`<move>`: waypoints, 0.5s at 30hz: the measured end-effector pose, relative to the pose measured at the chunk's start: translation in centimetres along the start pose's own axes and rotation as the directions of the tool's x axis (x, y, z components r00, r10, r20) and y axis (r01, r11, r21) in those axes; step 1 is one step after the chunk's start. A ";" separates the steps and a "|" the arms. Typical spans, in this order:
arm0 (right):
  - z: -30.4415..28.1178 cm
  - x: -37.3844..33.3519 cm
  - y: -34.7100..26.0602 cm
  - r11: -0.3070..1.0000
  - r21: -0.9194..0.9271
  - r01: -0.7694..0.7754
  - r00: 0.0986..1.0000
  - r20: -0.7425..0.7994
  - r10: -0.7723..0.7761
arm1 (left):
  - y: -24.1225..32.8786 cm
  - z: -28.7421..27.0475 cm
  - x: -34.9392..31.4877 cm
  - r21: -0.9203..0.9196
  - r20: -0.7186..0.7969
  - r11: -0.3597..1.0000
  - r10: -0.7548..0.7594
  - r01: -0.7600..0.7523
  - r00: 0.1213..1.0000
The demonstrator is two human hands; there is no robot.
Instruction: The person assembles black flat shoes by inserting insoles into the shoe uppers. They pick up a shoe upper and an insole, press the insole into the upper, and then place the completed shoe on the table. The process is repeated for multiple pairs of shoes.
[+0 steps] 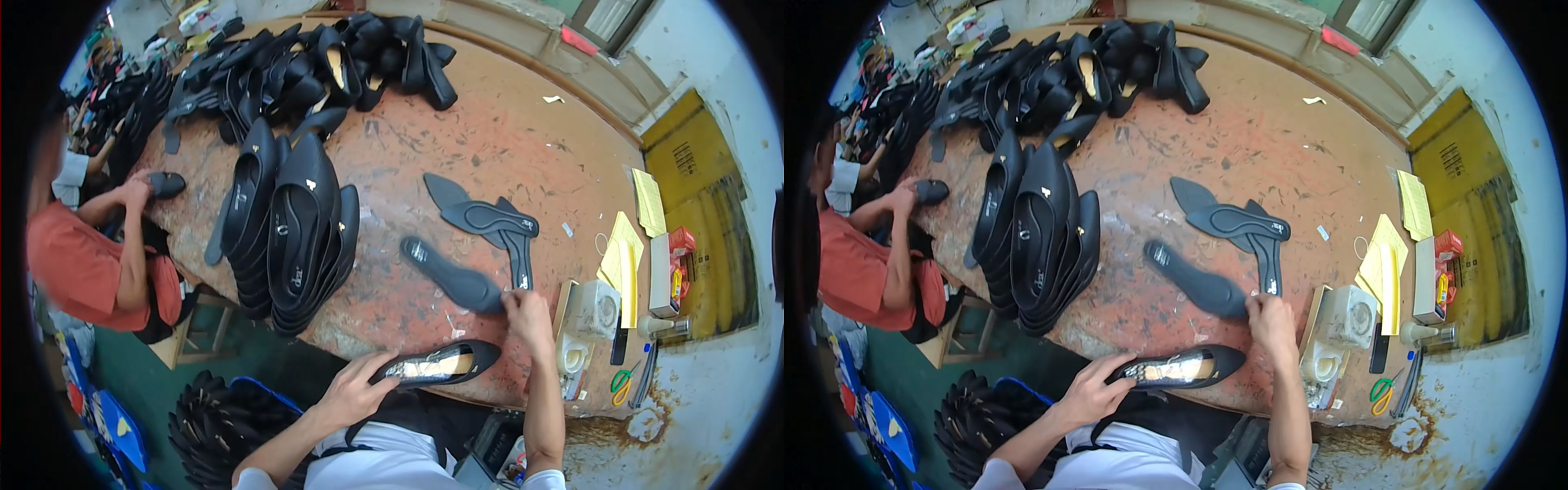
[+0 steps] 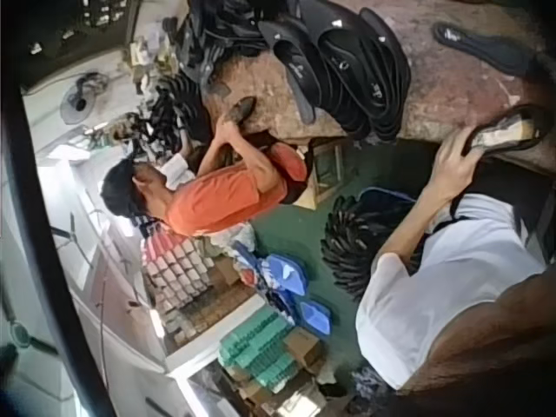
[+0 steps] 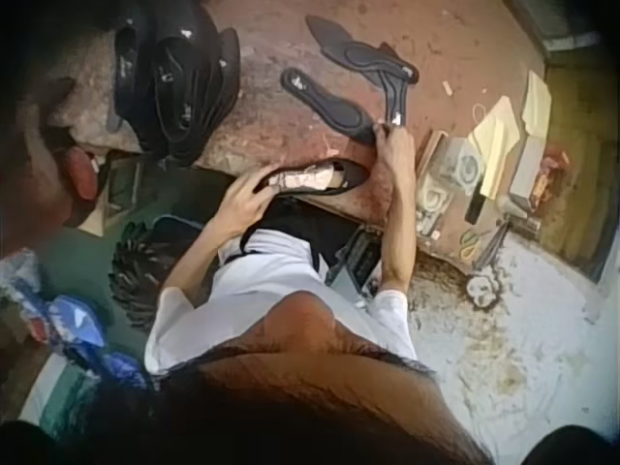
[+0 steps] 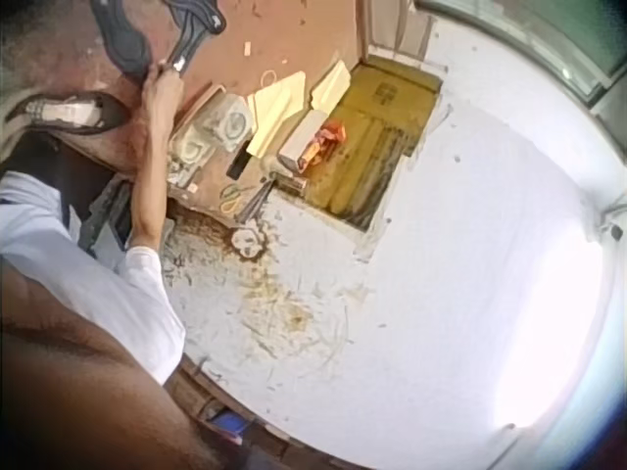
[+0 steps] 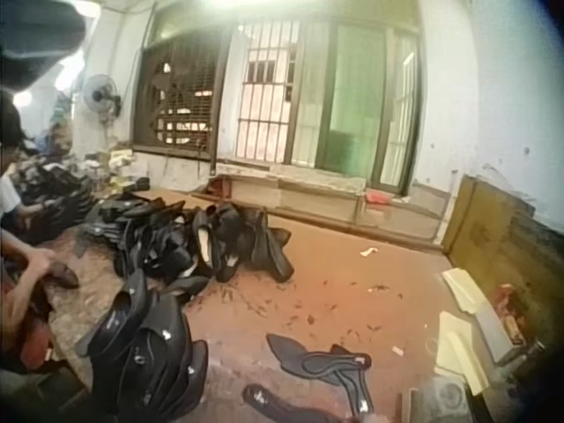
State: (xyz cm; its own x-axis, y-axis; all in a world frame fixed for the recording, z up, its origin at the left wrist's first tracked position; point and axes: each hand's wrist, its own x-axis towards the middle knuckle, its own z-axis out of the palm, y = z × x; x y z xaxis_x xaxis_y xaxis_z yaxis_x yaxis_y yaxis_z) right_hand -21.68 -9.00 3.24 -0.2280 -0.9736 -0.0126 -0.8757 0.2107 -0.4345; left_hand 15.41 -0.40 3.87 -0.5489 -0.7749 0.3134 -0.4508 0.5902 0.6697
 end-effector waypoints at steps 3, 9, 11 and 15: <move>1.7 -0.3 -3.4 0.983 -0.080 0.164 0.977 -0.125 -0.173 | -0.4 1.9 1.3 -0.012 0.021 0.999 0.042 -0.042 0.999; 4.6 2.0 -10.4 0.863 0.105 0.495 0.865 0.032 -0.500 | -2.0 2.4 4.0 0.031 0.118 0.990 0.135 -0.140 0.984; 4.6 1.9 -11.5 0.857 0.159 0.491 0.866 0.018 -0.500 | -1.5 2.1 3.6 0.024 0.110 0.997 0.071 -0.074 0.991; -2.3 -1.0 -10.9 0.848 0.234 0.475 0.879 -0.174 -0.444 | 2.6 2.4 3.0 -0.040 -0.202 0.971 -0.239 0.236 0.950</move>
State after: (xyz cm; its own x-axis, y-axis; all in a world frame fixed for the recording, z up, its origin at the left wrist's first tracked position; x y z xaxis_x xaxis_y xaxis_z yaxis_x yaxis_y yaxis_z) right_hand -12.93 -10.14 10.05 0.1147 -0.9339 0.3385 -0.7512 -0.3045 -0.5856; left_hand 10.91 -0.66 4.94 -0.2712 -0.9228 0.2736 -0.5394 0.3811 0.7509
